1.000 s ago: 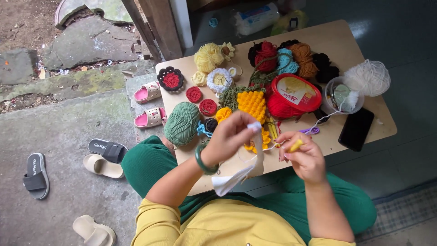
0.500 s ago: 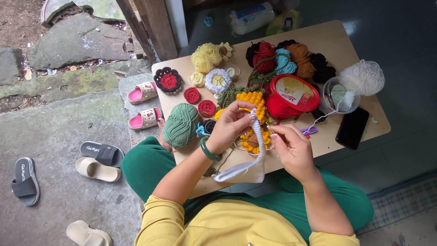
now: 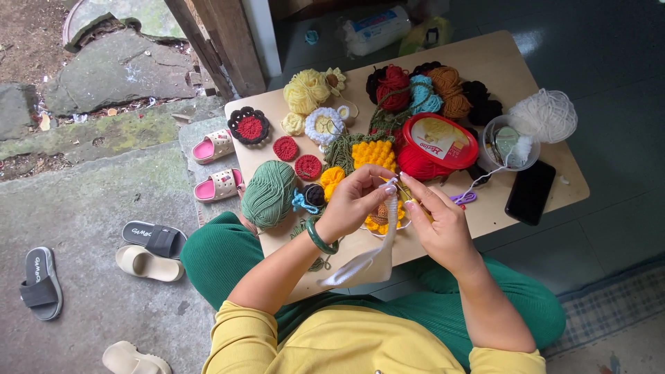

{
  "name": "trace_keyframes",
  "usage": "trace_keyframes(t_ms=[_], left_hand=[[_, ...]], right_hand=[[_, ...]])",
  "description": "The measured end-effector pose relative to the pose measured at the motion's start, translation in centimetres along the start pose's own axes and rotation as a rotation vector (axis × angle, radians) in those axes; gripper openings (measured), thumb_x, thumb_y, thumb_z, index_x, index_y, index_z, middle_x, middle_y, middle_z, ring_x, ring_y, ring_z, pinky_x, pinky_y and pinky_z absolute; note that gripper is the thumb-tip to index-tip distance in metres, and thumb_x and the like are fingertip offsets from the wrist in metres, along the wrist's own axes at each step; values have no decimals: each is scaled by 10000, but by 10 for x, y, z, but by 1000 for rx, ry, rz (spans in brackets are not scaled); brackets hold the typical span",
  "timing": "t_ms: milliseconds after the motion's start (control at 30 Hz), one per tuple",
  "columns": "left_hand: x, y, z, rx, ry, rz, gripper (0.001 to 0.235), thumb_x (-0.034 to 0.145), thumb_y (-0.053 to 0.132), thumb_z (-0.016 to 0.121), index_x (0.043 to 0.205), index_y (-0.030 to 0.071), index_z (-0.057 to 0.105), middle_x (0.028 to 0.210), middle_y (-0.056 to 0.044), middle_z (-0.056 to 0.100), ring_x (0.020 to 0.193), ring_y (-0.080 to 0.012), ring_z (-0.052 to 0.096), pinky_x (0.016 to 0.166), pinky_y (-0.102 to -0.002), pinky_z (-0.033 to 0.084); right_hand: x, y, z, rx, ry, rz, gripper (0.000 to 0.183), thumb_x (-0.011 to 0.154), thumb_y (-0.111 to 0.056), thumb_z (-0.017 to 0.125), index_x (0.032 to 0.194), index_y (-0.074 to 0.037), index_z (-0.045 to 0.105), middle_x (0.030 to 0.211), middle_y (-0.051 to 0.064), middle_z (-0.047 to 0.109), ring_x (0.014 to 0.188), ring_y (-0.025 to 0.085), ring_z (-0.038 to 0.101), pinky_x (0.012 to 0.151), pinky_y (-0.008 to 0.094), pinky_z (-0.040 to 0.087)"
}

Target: A person is crocheting a small white item using a crochet hook and white yarn while sitting on the floor.

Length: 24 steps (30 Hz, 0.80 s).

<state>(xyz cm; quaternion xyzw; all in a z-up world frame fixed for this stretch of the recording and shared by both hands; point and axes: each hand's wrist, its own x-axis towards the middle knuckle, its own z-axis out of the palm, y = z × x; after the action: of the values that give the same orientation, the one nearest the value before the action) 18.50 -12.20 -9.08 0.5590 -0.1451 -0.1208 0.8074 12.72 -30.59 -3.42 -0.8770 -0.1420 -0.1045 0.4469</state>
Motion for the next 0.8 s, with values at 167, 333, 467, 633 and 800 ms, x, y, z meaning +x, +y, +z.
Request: trace_keyframes(t_ms=[167,333,467,633,800], left_hand=[[0,2,5,29,-4,-5,244,954,73,717,1194,72,675,864,-128,702,639,-113,635,556,-238,583],[3,-8,6,88,-12,11,243,959,89,722,1198,70,685,872,-146,703,639,-139,644,565,-258,595],[2,-11,9,99,-9,34,242,954,91,728,1192,68,685,859,-123,694,639,-117,632,558,-240,587],[3,-10,14,112,-19,44,258,950,86,729,1202,63,680,862,-123,706,646,-116,638,552,-245,590],[3,-9,15,133,-60,50,296,950,81,736,1234,65,656,890,-143,719,655,-130,649,564,-249,590]], right_hand=[[-4,10,0,14,0,15,449,997,10,576,1432,-80,648,1064,224,687,899,353,704,725,421,609],[-4,9,-3,6,14,14,434,1005,-6,569,1424,-81,653,1085,222,686,946,365,704,724,409,611],[-6,6,-5,22,8,22,441,999,10,568,1423,-77,652,1087,234,683,936,370,706,731,414,619],[-6,4,-7,33,18,41,444,999,8,574,1429,-79,646,1103,238,678,951,362,709,746,418,625],[-8,21,-6,162,36,113,451,994,1,593,1440,-61,625,1075,199,653,806,203,671,684,315,607]])
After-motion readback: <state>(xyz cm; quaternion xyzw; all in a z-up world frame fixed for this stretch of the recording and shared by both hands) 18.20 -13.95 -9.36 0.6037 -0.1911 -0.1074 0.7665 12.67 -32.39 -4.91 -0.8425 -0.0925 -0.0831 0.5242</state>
